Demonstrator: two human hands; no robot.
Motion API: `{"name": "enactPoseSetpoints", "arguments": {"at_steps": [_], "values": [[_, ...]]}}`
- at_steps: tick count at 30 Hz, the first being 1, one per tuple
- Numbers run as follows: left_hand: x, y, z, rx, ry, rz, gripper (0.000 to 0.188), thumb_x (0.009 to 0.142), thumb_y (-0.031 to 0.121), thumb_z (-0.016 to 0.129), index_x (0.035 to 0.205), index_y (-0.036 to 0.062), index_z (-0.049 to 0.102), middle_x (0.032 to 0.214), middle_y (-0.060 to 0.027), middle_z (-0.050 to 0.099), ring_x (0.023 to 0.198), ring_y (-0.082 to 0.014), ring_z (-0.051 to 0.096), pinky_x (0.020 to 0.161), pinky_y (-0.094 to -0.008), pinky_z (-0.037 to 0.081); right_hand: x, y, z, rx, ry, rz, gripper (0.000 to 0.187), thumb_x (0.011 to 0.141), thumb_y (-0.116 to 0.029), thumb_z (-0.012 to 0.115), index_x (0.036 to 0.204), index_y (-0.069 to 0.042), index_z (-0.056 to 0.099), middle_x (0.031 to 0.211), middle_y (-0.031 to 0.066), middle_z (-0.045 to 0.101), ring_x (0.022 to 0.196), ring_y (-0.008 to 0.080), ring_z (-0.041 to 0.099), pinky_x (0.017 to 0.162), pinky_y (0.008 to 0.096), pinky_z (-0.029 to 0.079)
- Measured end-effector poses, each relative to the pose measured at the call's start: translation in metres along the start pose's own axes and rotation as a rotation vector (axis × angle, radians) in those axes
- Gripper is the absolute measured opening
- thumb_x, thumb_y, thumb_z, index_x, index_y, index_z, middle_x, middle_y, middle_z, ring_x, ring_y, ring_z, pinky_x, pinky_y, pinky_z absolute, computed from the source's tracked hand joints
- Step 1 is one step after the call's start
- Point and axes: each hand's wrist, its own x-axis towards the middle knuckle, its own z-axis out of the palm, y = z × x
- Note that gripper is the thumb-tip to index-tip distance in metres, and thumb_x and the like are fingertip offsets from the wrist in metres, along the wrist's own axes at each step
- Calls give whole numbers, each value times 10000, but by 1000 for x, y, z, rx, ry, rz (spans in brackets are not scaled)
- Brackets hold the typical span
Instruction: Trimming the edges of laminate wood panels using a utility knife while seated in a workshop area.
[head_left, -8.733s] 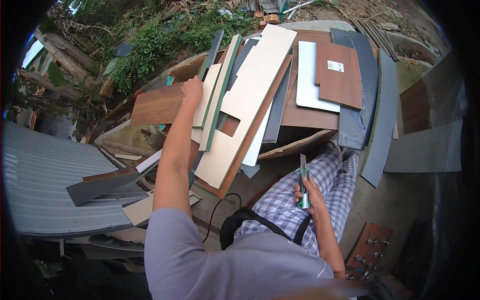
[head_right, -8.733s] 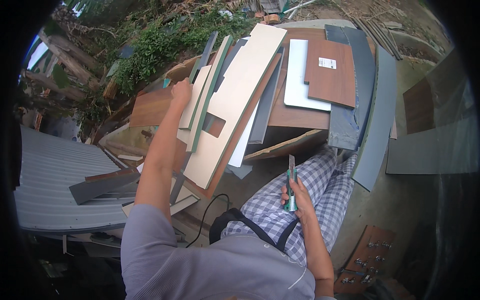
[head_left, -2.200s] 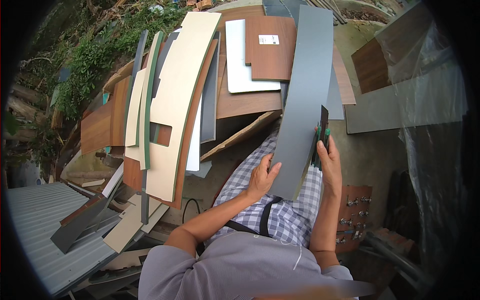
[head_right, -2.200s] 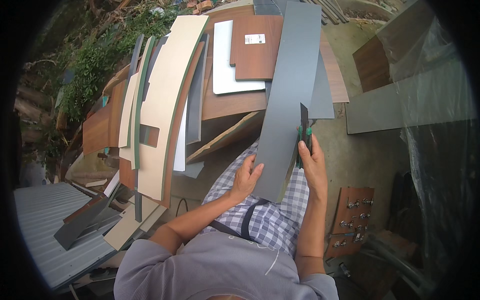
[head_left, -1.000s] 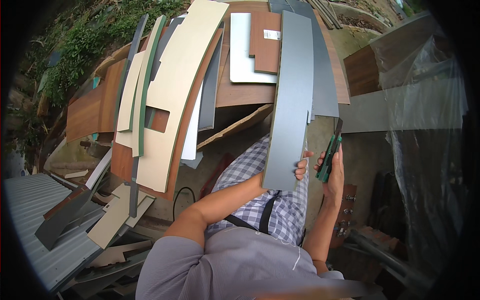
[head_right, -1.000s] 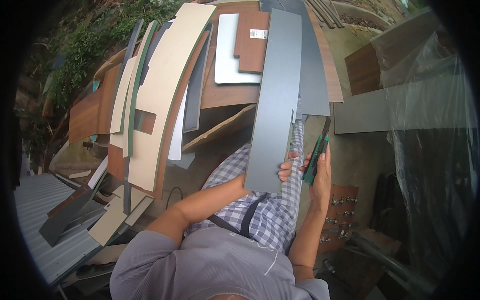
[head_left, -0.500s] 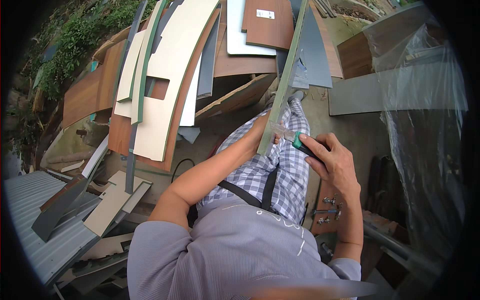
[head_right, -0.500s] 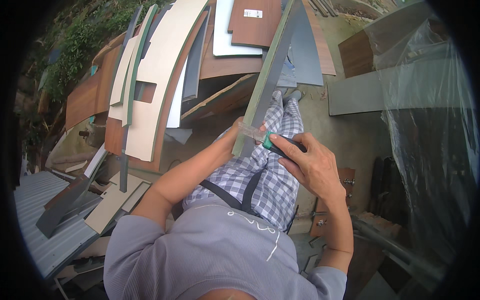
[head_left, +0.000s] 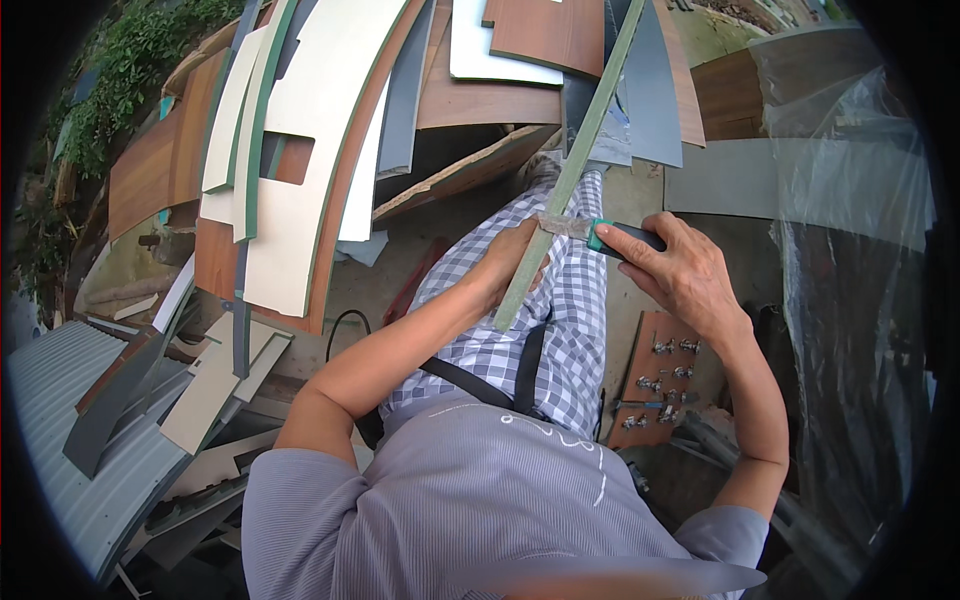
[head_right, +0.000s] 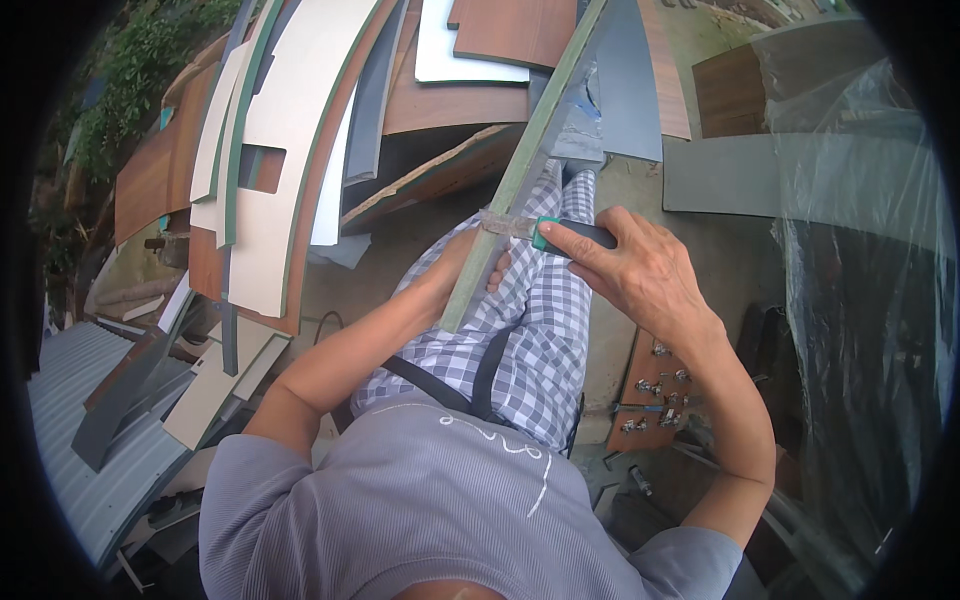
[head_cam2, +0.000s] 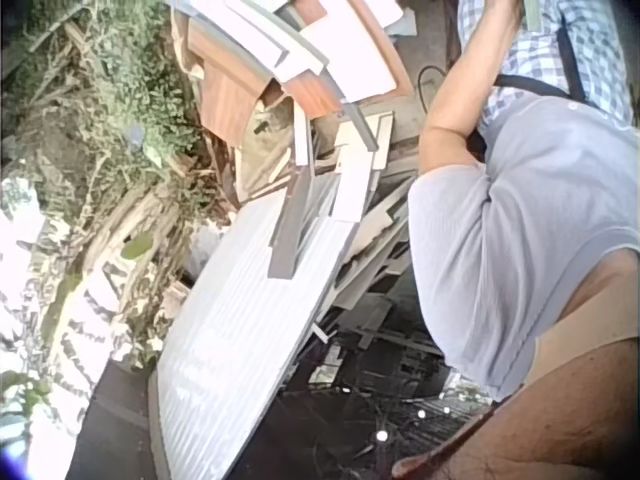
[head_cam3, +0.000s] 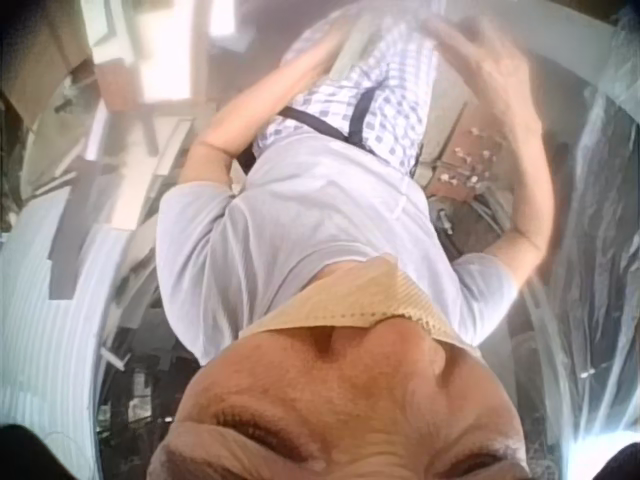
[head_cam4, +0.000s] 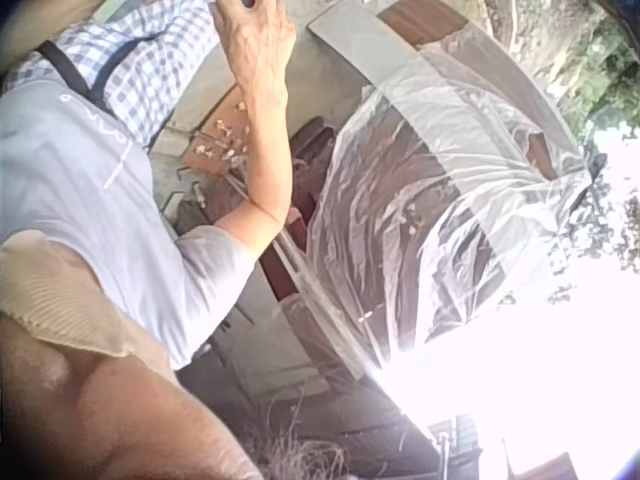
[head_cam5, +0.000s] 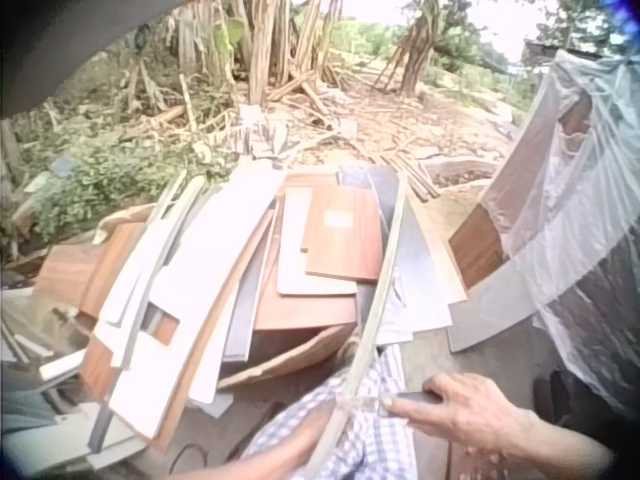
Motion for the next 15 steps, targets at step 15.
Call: {"name": "enactPoseSetpoints", "arguments": {"at_steps": [15], "values": [[-8,-8,-13,-12,-78,-71,358,960,382,362,850,74,507,634,-21,502,494,-102,459,466,-232,408,75,110,-13,-149,95,199,462,831,-217,630,1262,-348,528,859,39,542,711,201,594,620,346,514]]}}
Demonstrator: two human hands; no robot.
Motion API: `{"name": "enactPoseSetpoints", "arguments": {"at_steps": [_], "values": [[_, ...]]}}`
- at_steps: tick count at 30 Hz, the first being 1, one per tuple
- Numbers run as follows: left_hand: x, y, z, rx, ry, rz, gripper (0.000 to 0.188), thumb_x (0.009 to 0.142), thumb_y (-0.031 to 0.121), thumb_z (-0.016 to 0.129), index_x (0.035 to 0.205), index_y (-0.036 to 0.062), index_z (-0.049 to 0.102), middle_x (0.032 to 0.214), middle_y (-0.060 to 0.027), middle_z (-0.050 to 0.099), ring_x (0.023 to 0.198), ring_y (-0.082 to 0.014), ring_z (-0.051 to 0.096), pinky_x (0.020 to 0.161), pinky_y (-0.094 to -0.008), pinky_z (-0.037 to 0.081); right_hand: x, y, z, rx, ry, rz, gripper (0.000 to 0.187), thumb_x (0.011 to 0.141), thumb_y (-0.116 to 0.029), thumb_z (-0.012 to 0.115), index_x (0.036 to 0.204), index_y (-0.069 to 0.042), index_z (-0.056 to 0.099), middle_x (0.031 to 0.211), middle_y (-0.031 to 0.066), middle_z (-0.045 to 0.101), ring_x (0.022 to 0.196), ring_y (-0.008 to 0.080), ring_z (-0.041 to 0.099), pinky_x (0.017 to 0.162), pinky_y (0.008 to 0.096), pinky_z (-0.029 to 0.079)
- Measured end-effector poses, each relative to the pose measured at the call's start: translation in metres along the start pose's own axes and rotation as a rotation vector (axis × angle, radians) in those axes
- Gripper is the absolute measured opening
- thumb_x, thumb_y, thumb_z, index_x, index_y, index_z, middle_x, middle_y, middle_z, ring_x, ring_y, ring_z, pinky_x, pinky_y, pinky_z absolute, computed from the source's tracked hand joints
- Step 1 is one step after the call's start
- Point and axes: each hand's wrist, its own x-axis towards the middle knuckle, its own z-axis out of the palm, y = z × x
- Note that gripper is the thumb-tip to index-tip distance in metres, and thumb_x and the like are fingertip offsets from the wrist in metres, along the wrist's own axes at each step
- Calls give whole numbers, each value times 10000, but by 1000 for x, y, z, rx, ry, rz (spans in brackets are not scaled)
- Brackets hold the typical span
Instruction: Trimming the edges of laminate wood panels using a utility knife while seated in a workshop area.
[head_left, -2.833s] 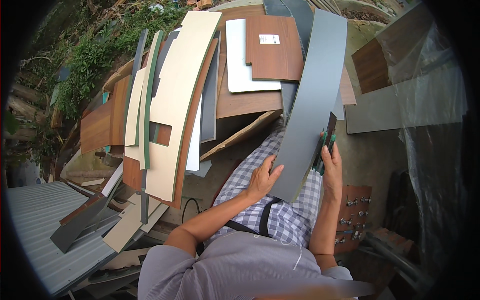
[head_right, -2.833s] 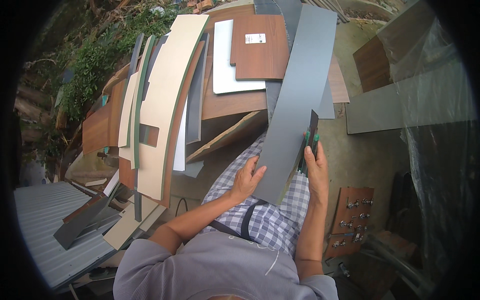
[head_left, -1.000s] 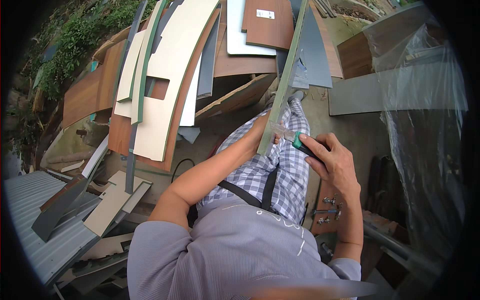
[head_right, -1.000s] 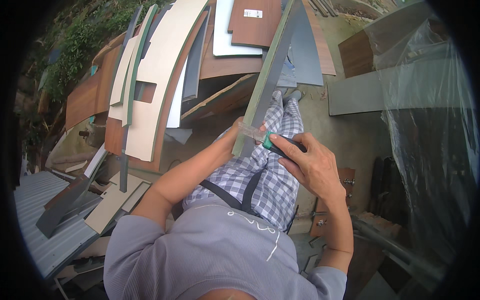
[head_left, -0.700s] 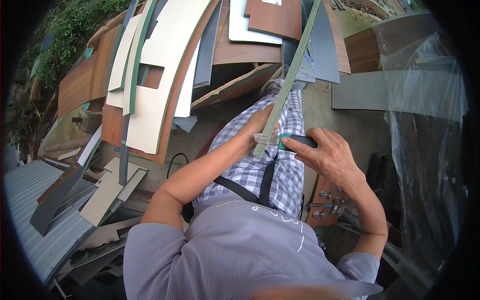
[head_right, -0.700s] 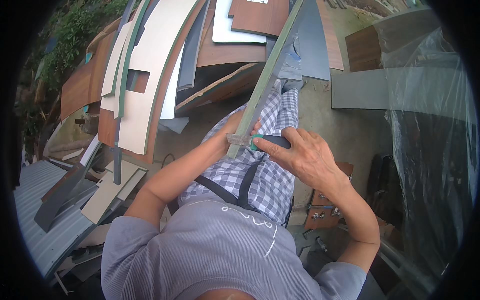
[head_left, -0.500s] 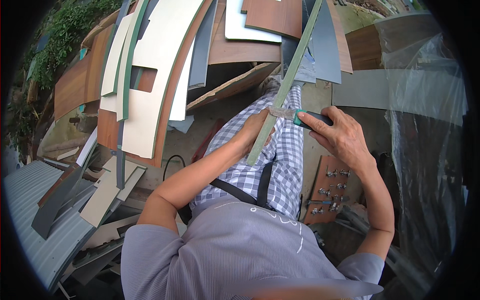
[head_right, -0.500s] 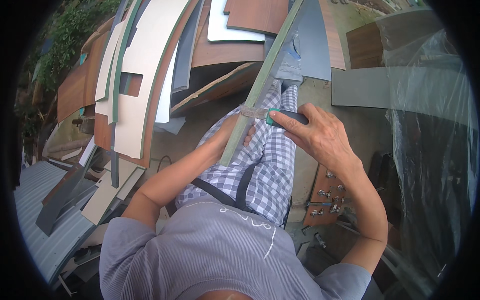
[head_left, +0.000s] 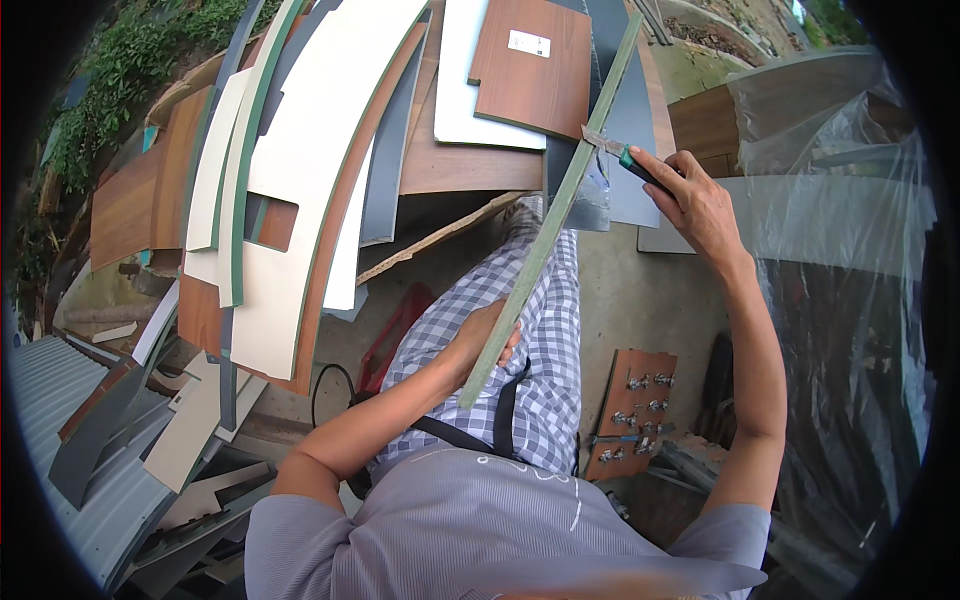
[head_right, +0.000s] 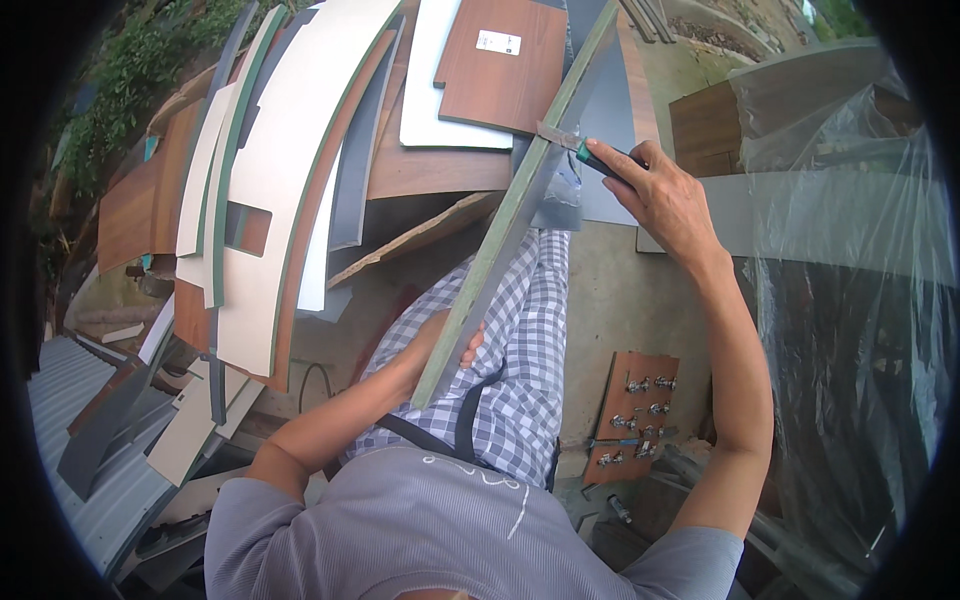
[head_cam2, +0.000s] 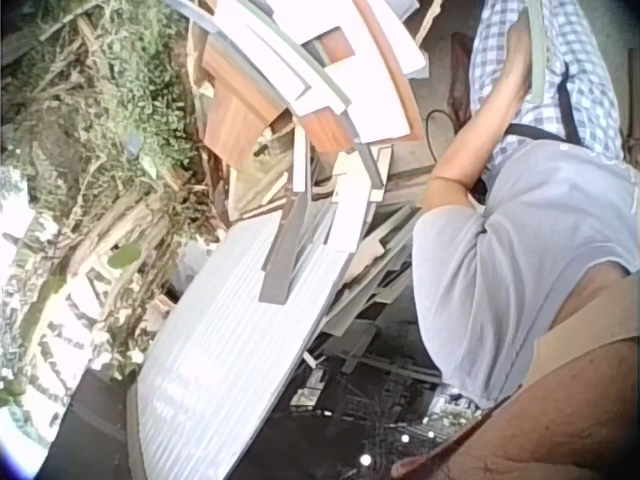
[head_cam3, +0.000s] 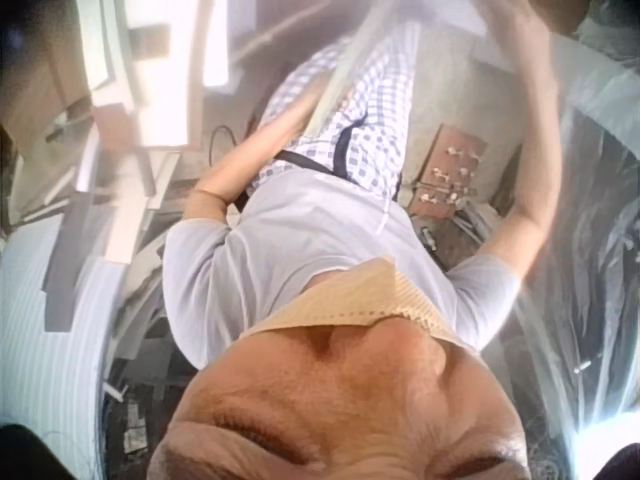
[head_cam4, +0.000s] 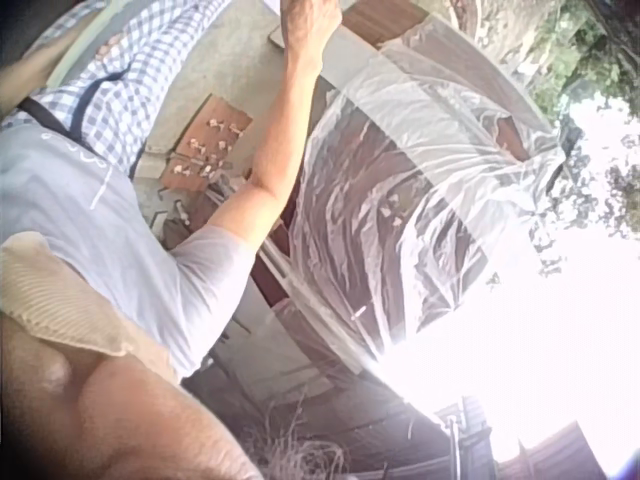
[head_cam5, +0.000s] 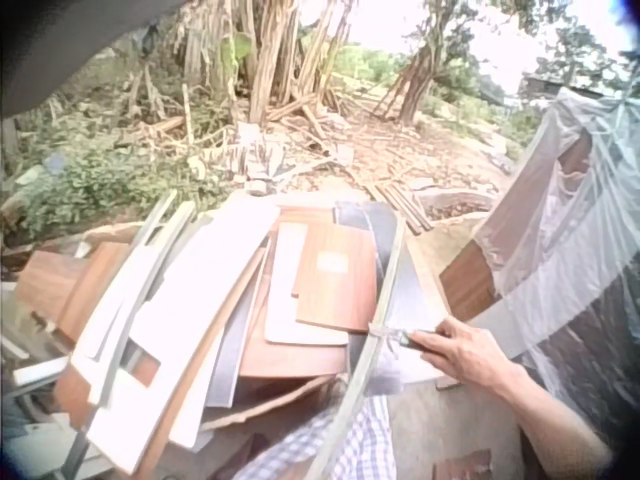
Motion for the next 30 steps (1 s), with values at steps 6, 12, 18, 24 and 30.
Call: {"name": "enactPoseSetpoints", "arguments": {"at_steps": [6,12,18,24,30], "values": [[-3,1,3,-30,30,-13,408,956,429,378,821,71,519,615,-18,507,475,-100,464,450,-233,404,46,47,5,-4,5,82,390,894,-249,548,1282,-272,513,877,87,531,752,273,582,667,385,477],[3,-9,-4,-54,27,-41,412,946,427,409,828,51,532,620,-22,516,473,-99,472,441,-226,398,90,111,25,-95,121,122,406,901,-329,523,1303,-351,469,867,77,545,773,270,601,665,388,494],[7,-16,-10,-103,-23,-54,380,952,377,408,871,26,530,624,-37,513,482,-103,478,433,-230,397,125,150,38,-28,165,212,401,916,-352,500,1313,-315,463,892,169,576,862,359,580,729,434,460],[10,-21,-15,-79,-64,-39,415,957,400,387,917,13,531,643,-50,519,494,-114,494,442,-237,419,147,169,52,-90,140,392,397,909,-411,473,1289,-295,489,934,188,623,905,367,597,772,440,468],[-8,-1,-14,-164,-50,35,651,916,601,316,1154,23,498,871,-133,599,677,-159,616,561,-245,510,110,126,67,257,189,445,400,911,-396,479,1286,-259,499,961,177,634,910,341,606,777,419,464]]}}
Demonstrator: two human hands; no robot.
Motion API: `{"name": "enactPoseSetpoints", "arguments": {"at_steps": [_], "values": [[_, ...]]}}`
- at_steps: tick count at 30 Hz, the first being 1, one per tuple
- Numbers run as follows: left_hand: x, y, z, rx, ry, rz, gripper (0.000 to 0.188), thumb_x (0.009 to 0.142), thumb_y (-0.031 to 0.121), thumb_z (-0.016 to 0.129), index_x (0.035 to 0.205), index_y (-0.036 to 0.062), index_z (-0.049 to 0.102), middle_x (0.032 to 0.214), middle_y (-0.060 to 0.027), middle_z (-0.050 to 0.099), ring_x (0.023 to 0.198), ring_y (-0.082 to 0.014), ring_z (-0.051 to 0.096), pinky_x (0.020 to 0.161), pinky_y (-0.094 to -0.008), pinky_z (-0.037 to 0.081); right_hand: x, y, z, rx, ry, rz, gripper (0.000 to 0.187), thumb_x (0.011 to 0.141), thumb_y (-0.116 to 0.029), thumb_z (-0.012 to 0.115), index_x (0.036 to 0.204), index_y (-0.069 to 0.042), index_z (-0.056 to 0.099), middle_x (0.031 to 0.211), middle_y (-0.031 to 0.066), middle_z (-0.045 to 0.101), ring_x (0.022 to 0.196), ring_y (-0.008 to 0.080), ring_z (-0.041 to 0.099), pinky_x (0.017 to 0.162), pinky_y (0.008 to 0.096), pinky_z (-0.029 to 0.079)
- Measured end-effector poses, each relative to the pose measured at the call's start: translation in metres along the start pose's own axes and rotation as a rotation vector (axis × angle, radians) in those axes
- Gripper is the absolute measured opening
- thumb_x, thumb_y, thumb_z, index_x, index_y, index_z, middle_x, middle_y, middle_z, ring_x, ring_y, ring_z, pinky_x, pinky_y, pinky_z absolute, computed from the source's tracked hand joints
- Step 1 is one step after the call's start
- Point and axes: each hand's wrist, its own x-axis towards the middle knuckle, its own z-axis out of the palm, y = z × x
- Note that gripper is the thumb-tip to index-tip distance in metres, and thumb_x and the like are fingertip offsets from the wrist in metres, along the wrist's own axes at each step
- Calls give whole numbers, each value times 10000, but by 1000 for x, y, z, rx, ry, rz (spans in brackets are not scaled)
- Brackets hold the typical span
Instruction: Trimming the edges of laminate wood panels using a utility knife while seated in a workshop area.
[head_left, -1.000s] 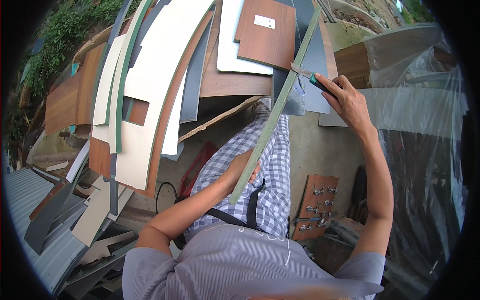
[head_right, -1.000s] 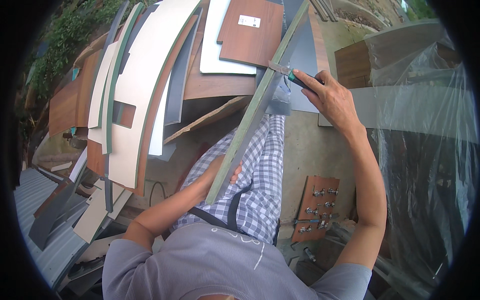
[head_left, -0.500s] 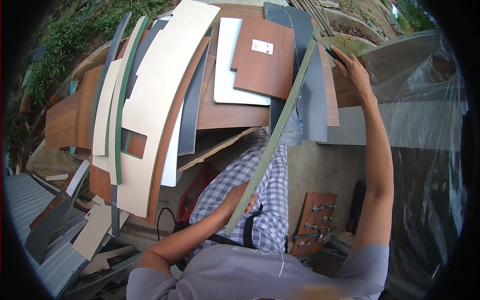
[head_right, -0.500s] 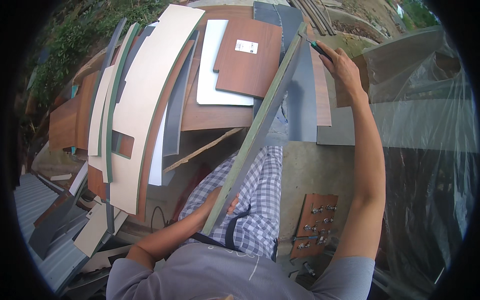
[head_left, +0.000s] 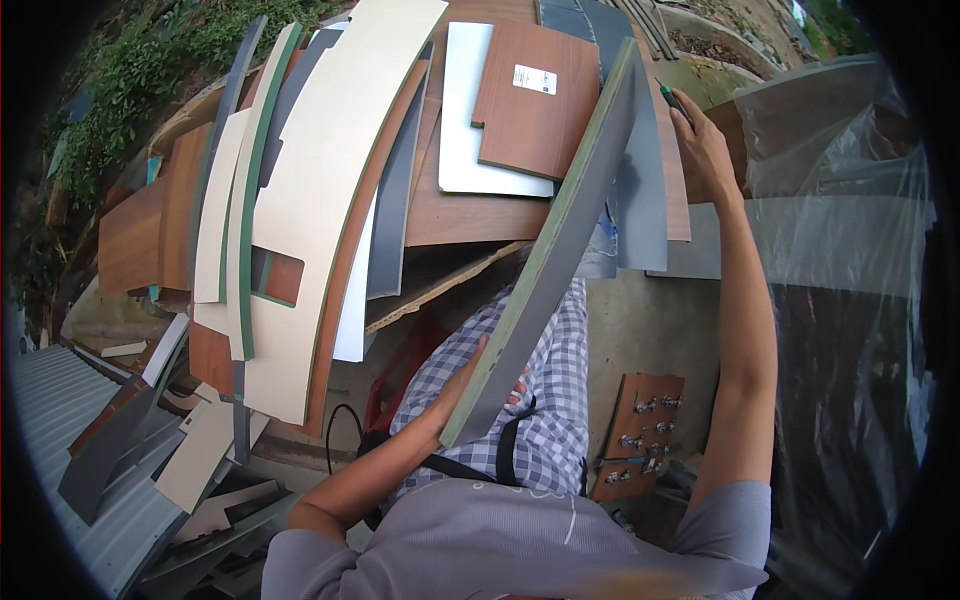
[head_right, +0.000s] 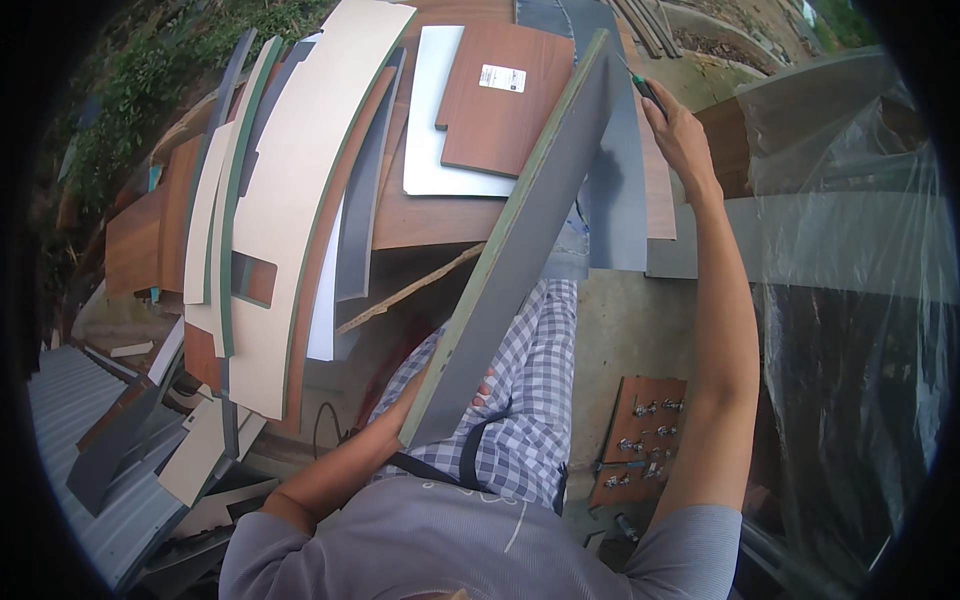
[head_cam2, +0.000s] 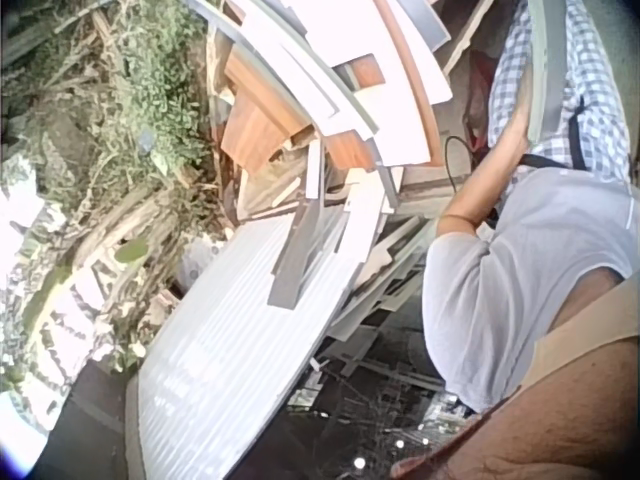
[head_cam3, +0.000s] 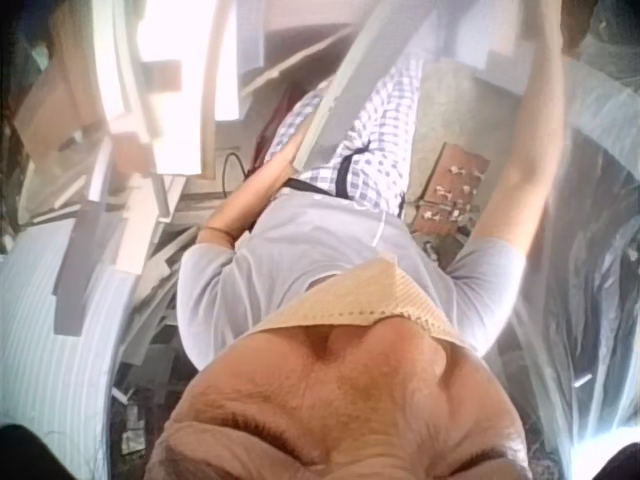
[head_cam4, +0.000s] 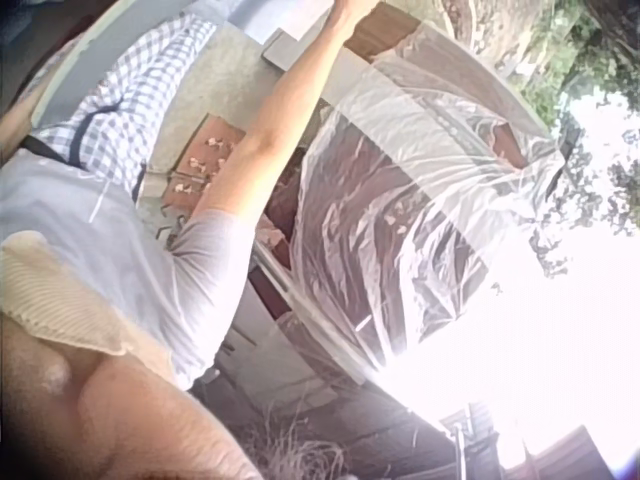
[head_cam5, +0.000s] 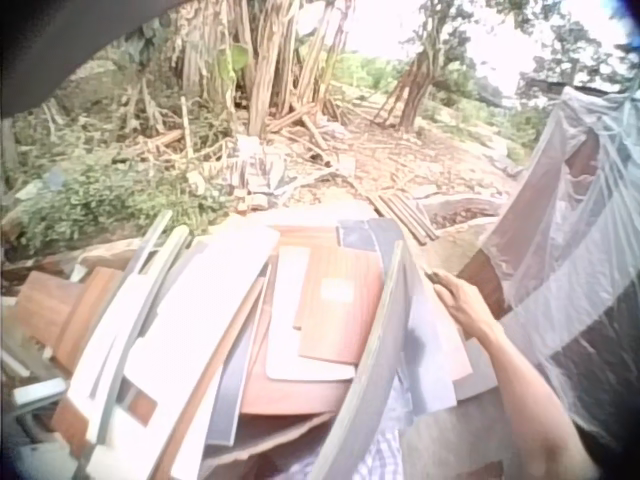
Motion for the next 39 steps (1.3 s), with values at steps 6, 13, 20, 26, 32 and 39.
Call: {"name": "enactPoseSetpoints", "arguments": {"at_steps": [6,13,20,26,32,39], "values": [[-28,21,-3,-296,-367,37,838,862,667,352,1355,-10,341,1262,-196,487,1150,-318,514,916,-405,475,-110,-36,-8,320,-160,215,378,932,-327,483,1298,-231,500,750,73,563,661,165,544,638,303,451],[-33,27,-17,489,106,301,516,937,280,529,1331,-19,381,1123,-116,566,988,-133,555,852,-282,460,-235,-58,3,778,-92,283,444,924,-246,524,1338,-99,460,760,-19,495,605,58,410,560,207,381],[-47,49,21,939,385,584,513,965,306,453,1387,38,337,1170,-146,553,1031,-144,539,899,-284,422,-321,-79,33,929,-64,248,489,951,-224,477,1395,-67,344,856,28,538,635,63,427,574,209,394],[-35,51,35,719,268,586,497,976,314,429,1388,47,351,1352,-114,452,1223,-163,439,993,-264,360,-351,-98,27,932,-34,83,435,882,-172,538,1282,-17,467,1067,148,580,917,227,583,826,318,451],[-24,37,41,308,121,532,509,980,321,412,1403,56,313,1345,-74,447,1193,-134,458,973,-248,396,-374,-111,19,990,77,-207,456,903,-255,526,1301,-49,445,945,128,577,716,193,534,630,298,445],[-19,27,45,229,125,526,507,991,312,377,1418,59,270,1306,-39,472,1103,-91,509,933,-231,434,-368,-136,-33,736,-3,-469,453,711,-255,709,1156,-292,631,873,67,590,671,181,561,547,298,461]]}}
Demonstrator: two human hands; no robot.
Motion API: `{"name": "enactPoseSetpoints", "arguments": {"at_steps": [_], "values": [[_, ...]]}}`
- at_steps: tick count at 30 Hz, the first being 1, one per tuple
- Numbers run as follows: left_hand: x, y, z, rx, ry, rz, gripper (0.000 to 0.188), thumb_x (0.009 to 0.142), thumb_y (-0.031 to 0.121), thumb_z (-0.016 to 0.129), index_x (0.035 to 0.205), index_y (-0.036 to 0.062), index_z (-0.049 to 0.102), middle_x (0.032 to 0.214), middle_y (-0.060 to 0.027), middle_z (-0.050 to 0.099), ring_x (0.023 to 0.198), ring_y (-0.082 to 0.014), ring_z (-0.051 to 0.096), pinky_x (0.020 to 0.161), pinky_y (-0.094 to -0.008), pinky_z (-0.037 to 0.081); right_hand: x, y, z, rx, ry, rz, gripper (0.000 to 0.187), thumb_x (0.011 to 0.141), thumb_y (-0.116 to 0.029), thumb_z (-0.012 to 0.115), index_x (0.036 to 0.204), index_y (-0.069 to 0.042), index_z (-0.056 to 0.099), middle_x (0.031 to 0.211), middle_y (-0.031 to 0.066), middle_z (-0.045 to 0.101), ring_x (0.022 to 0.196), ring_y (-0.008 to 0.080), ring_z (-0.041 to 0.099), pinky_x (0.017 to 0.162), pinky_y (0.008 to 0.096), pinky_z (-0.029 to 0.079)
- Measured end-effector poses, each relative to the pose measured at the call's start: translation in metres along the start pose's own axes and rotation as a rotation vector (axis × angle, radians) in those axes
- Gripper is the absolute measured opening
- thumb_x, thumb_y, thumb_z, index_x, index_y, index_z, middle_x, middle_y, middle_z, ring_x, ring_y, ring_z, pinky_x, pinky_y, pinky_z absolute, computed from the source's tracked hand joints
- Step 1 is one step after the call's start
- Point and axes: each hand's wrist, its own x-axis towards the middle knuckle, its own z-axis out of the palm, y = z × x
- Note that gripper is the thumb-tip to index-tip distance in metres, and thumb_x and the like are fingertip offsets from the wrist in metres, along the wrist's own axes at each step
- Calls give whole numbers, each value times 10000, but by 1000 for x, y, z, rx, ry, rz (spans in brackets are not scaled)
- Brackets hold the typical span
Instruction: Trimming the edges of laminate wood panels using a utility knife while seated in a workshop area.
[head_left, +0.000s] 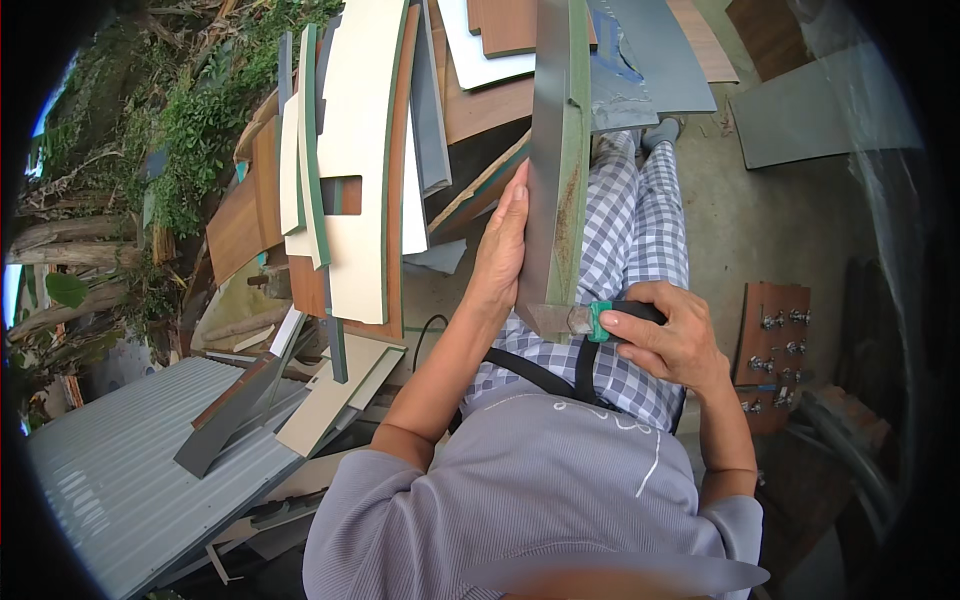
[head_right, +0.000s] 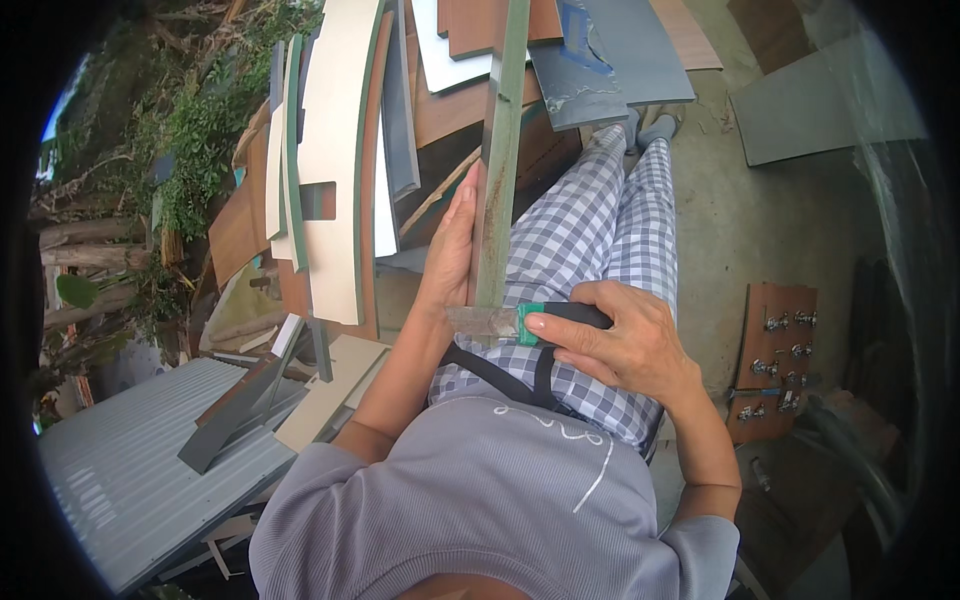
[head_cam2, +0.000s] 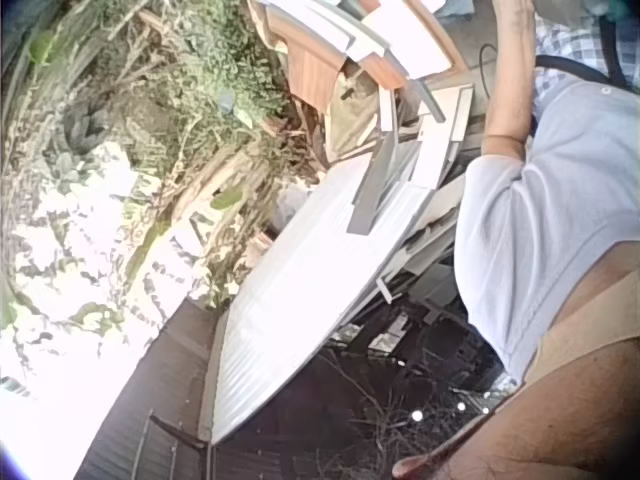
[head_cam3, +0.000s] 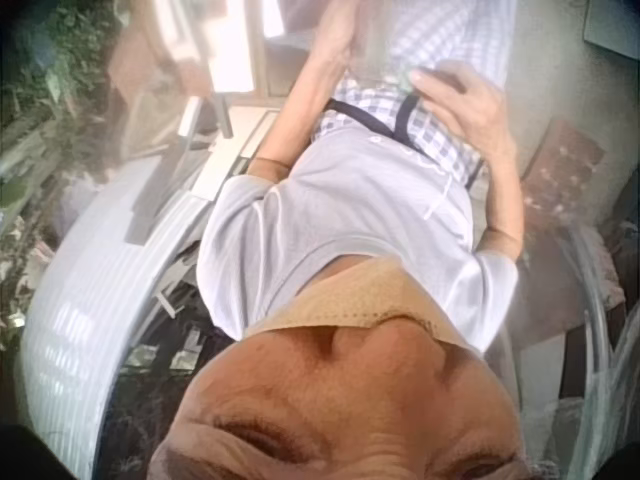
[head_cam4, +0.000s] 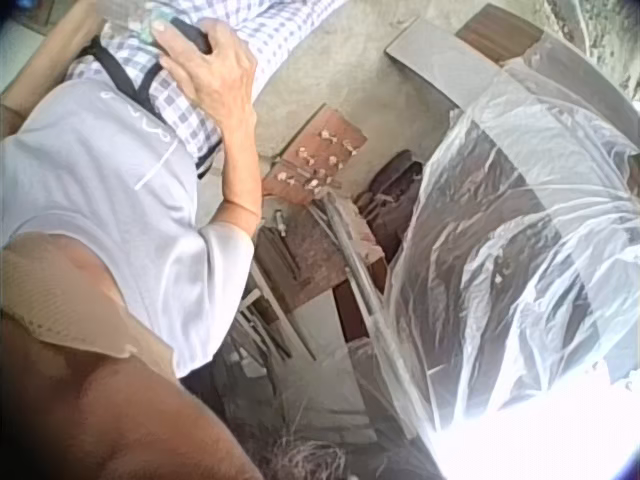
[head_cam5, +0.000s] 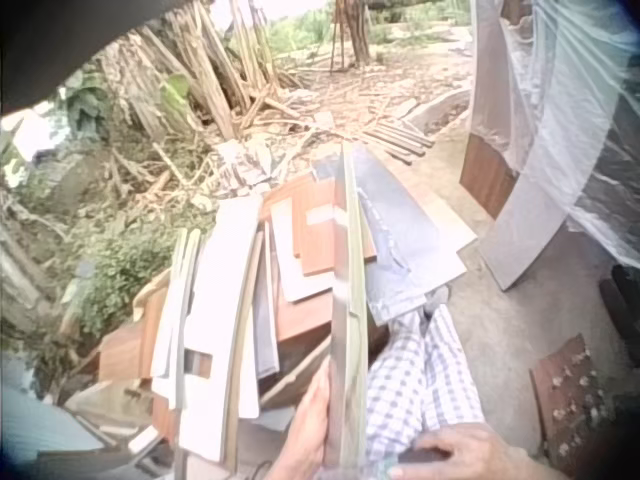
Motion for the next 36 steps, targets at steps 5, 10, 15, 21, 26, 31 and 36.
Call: {"name": "enactPoseSetpoints", "arguments": {"at_steps": [5,10,15,21,26,31,36], "values": [[1,-5,-6,22,-42,22,512,991,319,376,1419,60,269,1321,-42,460,1127,-95,493,937,-229,428,16,-19,-34,-334,-293,-12,535,671,-253,745,1167,-387,598,835,37,540,689,192,549,571,318,460],[-2,-5,-10,52,-25,22,512,992,326,371,1421,66,272,1338,-38,448,1158,-98,471,964,-236,403,28,-10,-43,-397,-306,-66,525,684,-269,719,1175,-404,589,787,19,495,642,172,516,544,307,448],[-6,-3,-13,100,5,-19,521,990,360,367,1419,74,291,1377,-31,406,1194,-97,430,997,-235,349,36,0,-40,-423,-330,-66,562,682,-266,733,1190,-438,565,852,28,541,698,195,541,597,328,463],[0,-12,-39,-44,-109,-59,509,985,375,369,1434,160,263,846,-17,570,669,-76,562,568,-207,482,50,14,-27,-390,-339,-152,593,675,-223,735,1203,-426,557,875,48,549,715,212,553,597,327,467],[-5,-14,-33,9,-27,-94,519,977,396,371,1436,191,243,671,-3,476,452,-62,445,368,-194,381,72,43,-28,-528,-157,-135,616,665,-184,747,1220,-375,558,889,64,556,727,210,567,606,324,481],[-9,-18,-43,2,-44,-99,536,971,415,370,1440,194,231,683,-11,485,448,-65,441,369,-198,390,87,63,-22,-578,-84,-112,581,715,-201,728,1234,-385,542,867,38,553,700,187,573,593,300,509],[-11,-17,-43,-9,-81,-120,568,960,441,381,1446,203,208,671,-15,478,440,-71,434,362,-204,397,100,70,-24,-595,-89,-91,558,737,-203,711,1241,-374,539,877,38,560,710,186,586,605,306,514]]}}
